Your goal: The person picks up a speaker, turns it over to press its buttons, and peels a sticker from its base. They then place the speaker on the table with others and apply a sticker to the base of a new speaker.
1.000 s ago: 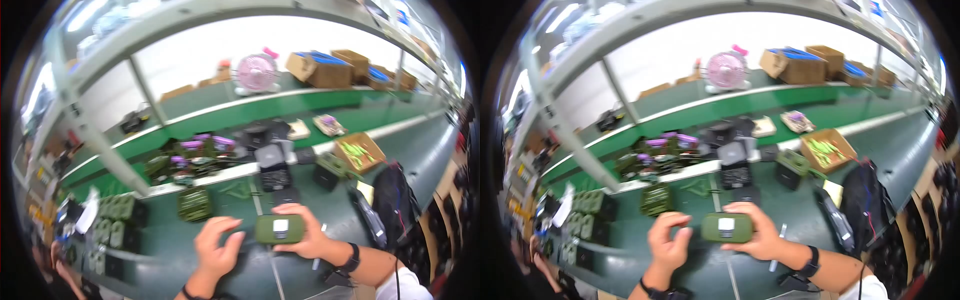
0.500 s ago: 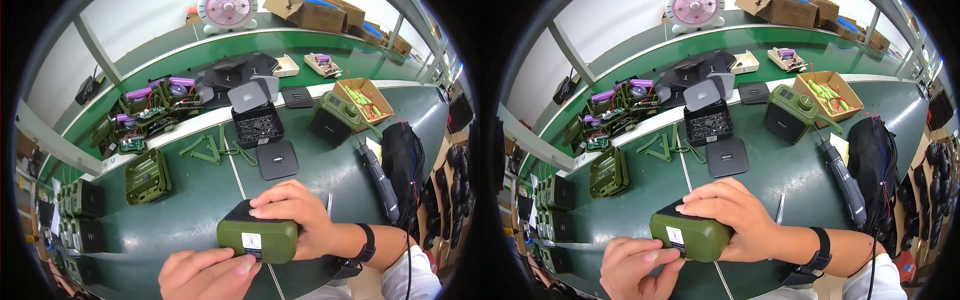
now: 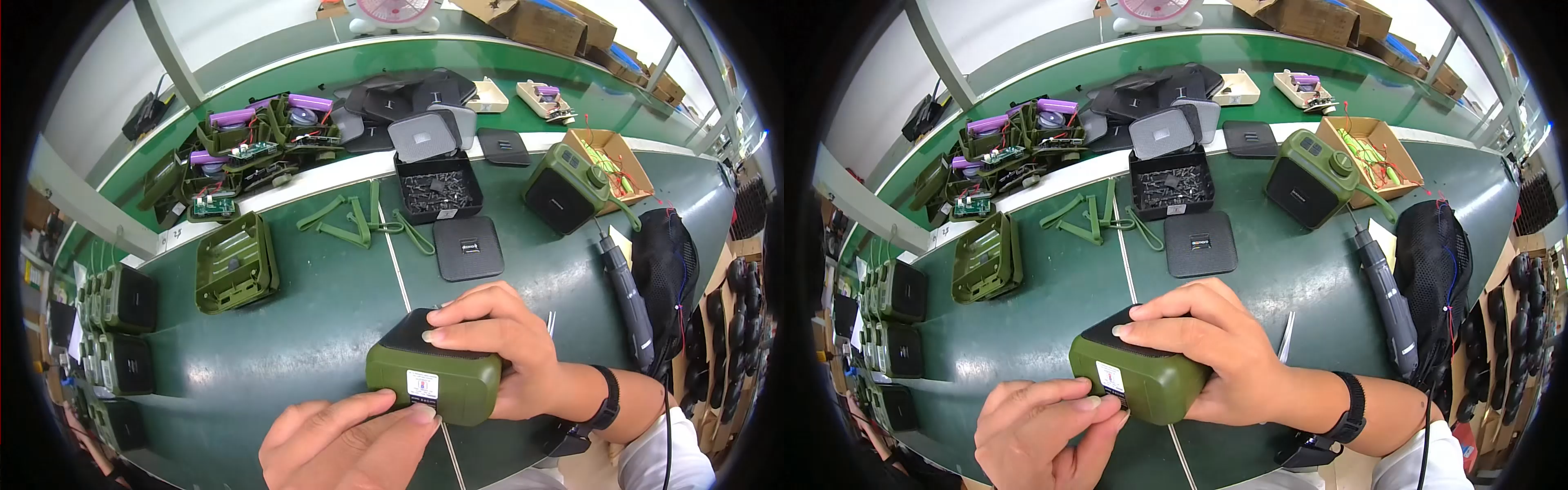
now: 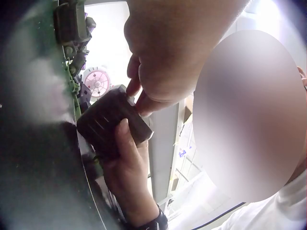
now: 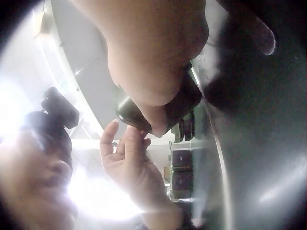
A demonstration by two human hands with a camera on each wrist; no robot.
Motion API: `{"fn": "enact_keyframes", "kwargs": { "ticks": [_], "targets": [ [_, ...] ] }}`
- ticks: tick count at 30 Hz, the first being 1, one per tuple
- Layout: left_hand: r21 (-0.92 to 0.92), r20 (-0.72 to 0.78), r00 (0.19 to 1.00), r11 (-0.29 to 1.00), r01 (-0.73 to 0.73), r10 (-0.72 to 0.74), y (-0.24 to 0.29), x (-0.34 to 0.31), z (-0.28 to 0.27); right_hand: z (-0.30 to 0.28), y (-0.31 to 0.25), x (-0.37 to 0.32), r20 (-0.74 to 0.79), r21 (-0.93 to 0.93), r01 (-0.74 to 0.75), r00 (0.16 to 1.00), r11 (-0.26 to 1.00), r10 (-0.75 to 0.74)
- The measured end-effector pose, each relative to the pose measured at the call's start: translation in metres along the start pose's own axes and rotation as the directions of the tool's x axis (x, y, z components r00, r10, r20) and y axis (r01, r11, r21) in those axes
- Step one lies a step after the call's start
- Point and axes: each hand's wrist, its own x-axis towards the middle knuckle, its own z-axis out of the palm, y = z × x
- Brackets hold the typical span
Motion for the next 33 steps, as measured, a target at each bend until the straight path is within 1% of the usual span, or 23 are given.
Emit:
{"fn": "enact_keyframes", "kwargs": {
  "ticks": [14,17,19,20,21,24,28,31,33],
  "targets": [
    [-0.002,0.007,1.0,1.0,-0.03,0.03,-0.001,0.0,0.0,-0.001,0.0,0.001,0.001,-0.032,0.007,1.0,0.999,-0.007],
    [-0.013,-0.002,1.0,1.0,-0.025,0.025,-0.005,-0.001,0.001,0.0,0.0,0.001,-0.003,-0.009,0.01,1.0,1.0,-0.01],
    [-0.004,-0.06,0.998,1.0,0.012,-0.013,-0.007,-0.003,0.002,0.0,-0.001,0.001,0.01,0.058,-0.003,1.0,0.998,0.002],
    [-0.021,-0.104,0.995,1.0,0.009,-0.011,-0.016,-0.01,0.01,0.0,-0.001,0.001,0.01,0.058,-0.001,1.0,0.998,0.0],
    [-0.019,-0.105,0.994,1.0,0.008,-0.01,-0.017,-0.01,0.009,-0.001,0.0,0.001,0.021,0.079,0.006,1.0,0.997,-0.008],
    [-0.087,-0.132,0.988,0.994,0.071,-0.082,-0.018,-0.007,0.007,-0.001,0.002,0.0,0.017,0.112,0.027,0.999,0.993,-0.03],
    [-0.051,-0.101,0.994,0.998,0.042,-0.047,-0.015,0.001,-0.002,-0.002,0.002,0.0,-0.008,0.167,0.048,0.999,0.985,-0.048],
    [-0.085,-0.092,0.994,0.995,0.046,-0.054,-0.012,-0.003,-0.001,-0.003,0.002,-0.001,0.002,0.169,0.082,0.996,0.982,-0.084],
    [-0.143,-0.087,0.994,0.988,0.059,-0.071,-0.008,-0.004,-0.001,-0.001,0.0,-0.003,-0.008,0.175,0.081,0.997,0.981,-0.08]
  ]
}}
